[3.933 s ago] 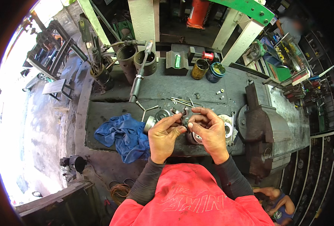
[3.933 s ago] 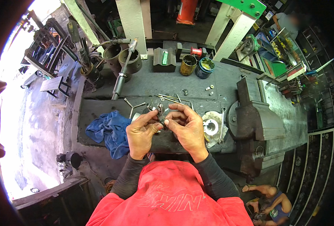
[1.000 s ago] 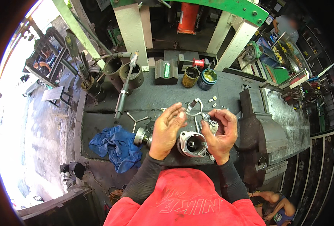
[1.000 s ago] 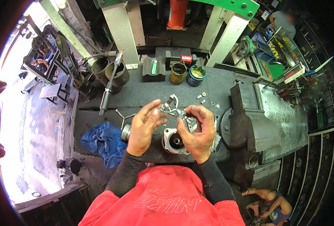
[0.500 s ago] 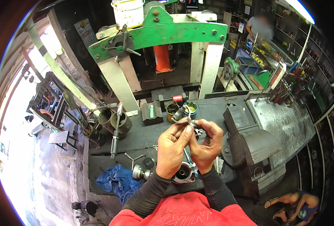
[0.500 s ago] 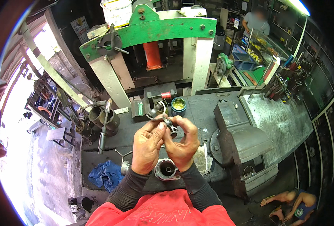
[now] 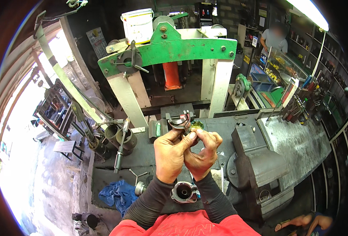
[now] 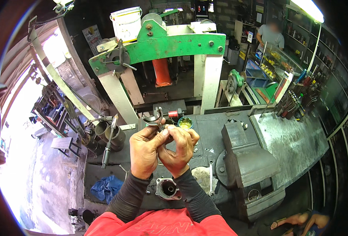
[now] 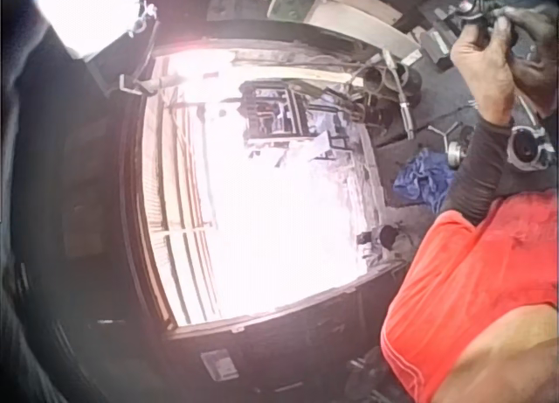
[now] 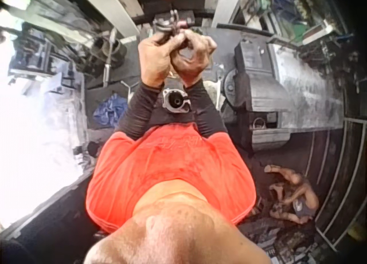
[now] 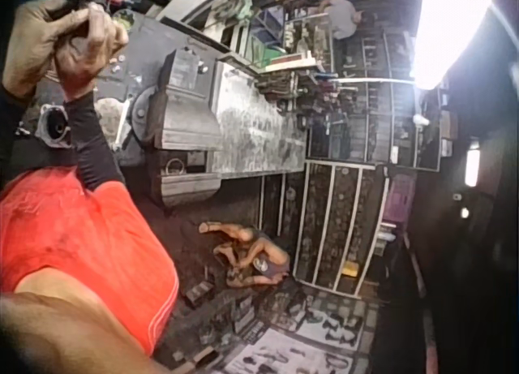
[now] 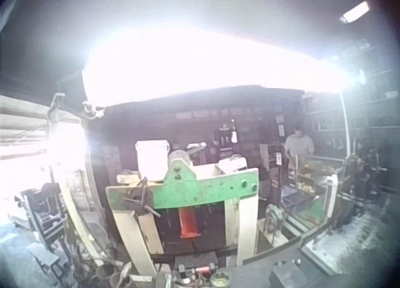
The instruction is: The person cleans a cylindrical mechanical component with a blue cloth, then assembles it with gears and small metal parts on a workbench. They handle multiple small components, including gears and a metal ring, and place them into the housing.
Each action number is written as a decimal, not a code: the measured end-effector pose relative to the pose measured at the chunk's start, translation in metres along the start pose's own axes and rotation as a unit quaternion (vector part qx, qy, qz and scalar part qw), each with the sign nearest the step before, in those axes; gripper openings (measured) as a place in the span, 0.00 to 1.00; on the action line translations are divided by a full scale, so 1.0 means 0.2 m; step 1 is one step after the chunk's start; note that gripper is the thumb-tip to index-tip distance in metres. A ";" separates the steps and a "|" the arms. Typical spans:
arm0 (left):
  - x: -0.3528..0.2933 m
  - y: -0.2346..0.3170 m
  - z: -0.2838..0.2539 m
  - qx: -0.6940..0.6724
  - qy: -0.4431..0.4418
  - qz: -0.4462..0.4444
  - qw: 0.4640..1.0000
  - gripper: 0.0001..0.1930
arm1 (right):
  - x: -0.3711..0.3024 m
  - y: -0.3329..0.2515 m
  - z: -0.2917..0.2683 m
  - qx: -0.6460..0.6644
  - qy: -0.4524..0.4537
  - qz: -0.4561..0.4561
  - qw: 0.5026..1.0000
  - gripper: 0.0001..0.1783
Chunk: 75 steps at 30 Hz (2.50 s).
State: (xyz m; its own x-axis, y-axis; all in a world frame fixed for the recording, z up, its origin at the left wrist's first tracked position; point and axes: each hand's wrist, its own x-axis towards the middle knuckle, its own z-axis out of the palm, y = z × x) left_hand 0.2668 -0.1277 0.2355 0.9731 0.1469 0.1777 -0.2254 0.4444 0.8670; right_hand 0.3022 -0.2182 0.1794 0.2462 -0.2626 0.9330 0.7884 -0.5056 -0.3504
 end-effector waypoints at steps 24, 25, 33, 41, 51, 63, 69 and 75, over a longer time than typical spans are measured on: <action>0.02 0.15 -0.41 0.408 0.079 0.101 0.904 0.30 | -0.21 1.56 0.18 -0.227 -0.646 -0.273 0.677 0.21; 0.02 0.14 -0.42 0.413 0.081 0.101 0.902 0.30 | -0.19 1.58 0.20 -0.223 -0.660 -0.305 0.650 0.20; 0.03 0.10 -0.43 0.403 0.107 0.097 0.904 0.27 | -0.23 1.56 0.27 -0.197 -0.699 -0.299 0.620 0.09; 0.05 0.12 -0.44 0.372 0.102 0.057 0.921 0.21 | 0.18 0.79 0.23 0.286 -0.531 0.253 0.756 0.24; -0.07 0.26 -0.41 0.287 0.066 0.004 0.956 0.22 | 0.40 0.19 0.12 0.006 -0.374 -0.322 0.870 0.39; -0.19 0.27 -0.42 0.341 0.065 0.016 0.938 0.20 | 0.43 0.06 0.01 0.138 -0.409 -0.187 0.882 0.35; -0.18 0.19 -0.44 0.432 0.116 0.148 0.882 0.21 | 0.34 -0.21 -0.06 0.414 -0.427 0.469 0.653 0.40; -0.19 0.14 -0.47 0.514 0.110 0.262 0.810 0.19 | 0.15 -0.41 -0.04 0.557 -0.306 0.587 0.501 0.51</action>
State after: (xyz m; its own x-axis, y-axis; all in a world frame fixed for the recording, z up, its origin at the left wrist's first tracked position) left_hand 0.2196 -0.0383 0.2098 0.6995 0.2807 0.6572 -0.3357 -0.6828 0.6489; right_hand 0.2414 -0.1907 0.2344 0.7669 0.6327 0.1070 -0.3618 0.5641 -0.7422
